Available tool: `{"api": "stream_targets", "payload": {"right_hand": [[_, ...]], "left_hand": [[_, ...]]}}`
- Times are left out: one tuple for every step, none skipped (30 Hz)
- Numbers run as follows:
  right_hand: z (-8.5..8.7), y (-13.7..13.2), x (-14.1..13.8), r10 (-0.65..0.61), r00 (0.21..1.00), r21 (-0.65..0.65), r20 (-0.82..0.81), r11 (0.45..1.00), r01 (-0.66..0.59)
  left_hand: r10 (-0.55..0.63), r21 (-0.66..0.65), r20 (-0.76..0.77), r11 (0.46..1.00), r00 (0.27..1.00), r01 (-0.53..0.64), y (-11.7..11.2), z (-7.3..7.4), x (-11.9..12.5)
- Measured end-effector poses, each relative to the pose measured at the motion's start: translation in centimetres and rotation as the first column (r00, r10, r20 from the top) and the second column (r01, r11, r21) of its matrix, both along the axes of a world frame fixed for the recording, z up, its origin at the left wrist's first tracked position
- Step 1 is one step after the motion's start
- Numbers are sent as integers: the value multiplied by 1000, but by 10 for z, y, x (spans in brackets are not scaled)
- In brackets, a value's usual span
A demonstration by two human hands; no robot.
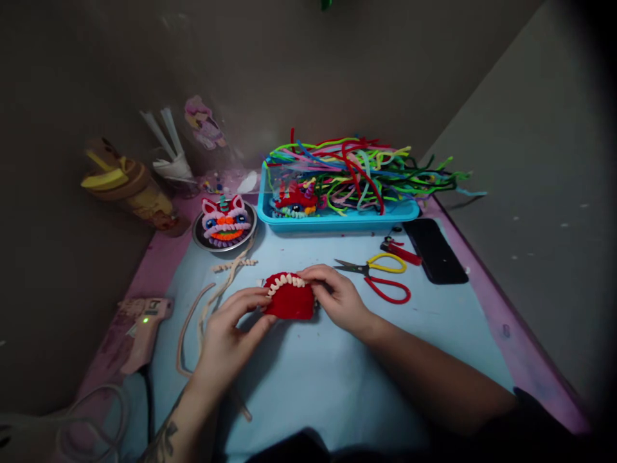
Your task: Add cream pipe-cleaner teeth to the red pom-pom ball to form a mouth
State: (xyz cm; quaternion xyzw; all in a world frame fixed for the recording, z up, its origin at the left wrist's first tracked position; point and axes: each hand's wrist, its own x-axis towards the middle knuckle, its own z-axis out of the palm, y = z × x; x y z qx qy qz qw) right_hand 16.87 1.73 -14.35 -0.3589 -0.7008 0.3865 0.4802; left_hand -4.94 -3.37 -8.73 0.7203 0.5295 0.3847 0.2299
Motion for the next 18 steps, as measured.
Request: {"api": "stream_targets", "payload": {"right_hand": [[0,1,0,12,1000,25,7,1000,-13],[1,1,1,24,1000,42,11,999,-24],[1,2,1,32,999,48,12,998,-33],[3,2,1,41,999,48,13,998,-42],[4,2,2,48,999,45,12,998,-49],[5,2,2,58,998,40,11,997,-59],[6,1,2,75,997,31,11,997,-75],[7,0,3,97,995,13,8,995,-97],[6,-1,3,126,992,-14,3,992,-126],[6,-3,3,156,988,-47,-7,987,-157],[5,-4,2,185,983,-84,-20,979,-186],[3,-5,2,206,978,-120,-34,971,-208],[1,-6,2,216,975,-148,-47,964,-221],[-1,-7,1,219,974,-165,-57,960,-225],[-2,-7,1,218,974,-173,-65,959,-226],[-4,-8,1,217,973,-175,-74,958,-227],[-5,-8,1,217,972,-176,-85,957,-229],[-6,-8,0,218,971,-175,-97,957,-232]], "left_hand": [[0,1,1,1000,1000,0,0,0,0],[1,2,3,1000,1000,-1,0,0,0],[4,1,6,1000,1000,-4,0,0,0],[7,-6,8,1000,1000,-7,0,0,0],[13,-16,11,1000,1000,-12,0,0,0],[20,-30,17,999,1000,-20,0,-1,-1],[31,-49,26,998,999,-30,-1,-1,-1],[45,-73,39,996,998,-42,-1,-2,-1],[65,-103,55,993,996,-59,-1,-2,-2],[89,-137,72,987,993,-78,-1,-3,-2],[113,-173,91,980,989,-96,-1,-2,-3],[136,-213,112,971,984,-109,-1,-2,-3],[155,-252,134,961,979,-118,-1,-2,-4],[171,-289,157,950,973,-120,0,-1,-4],[182,-325,179,938,967,-116,0,-1,-5],[188,-358,198,928,962,-108,1,-1,-6],[188,-385,210,918,959,-96,2,-1,-7],[183,-408,218,909,959,-81,3,-2,-8]]}}
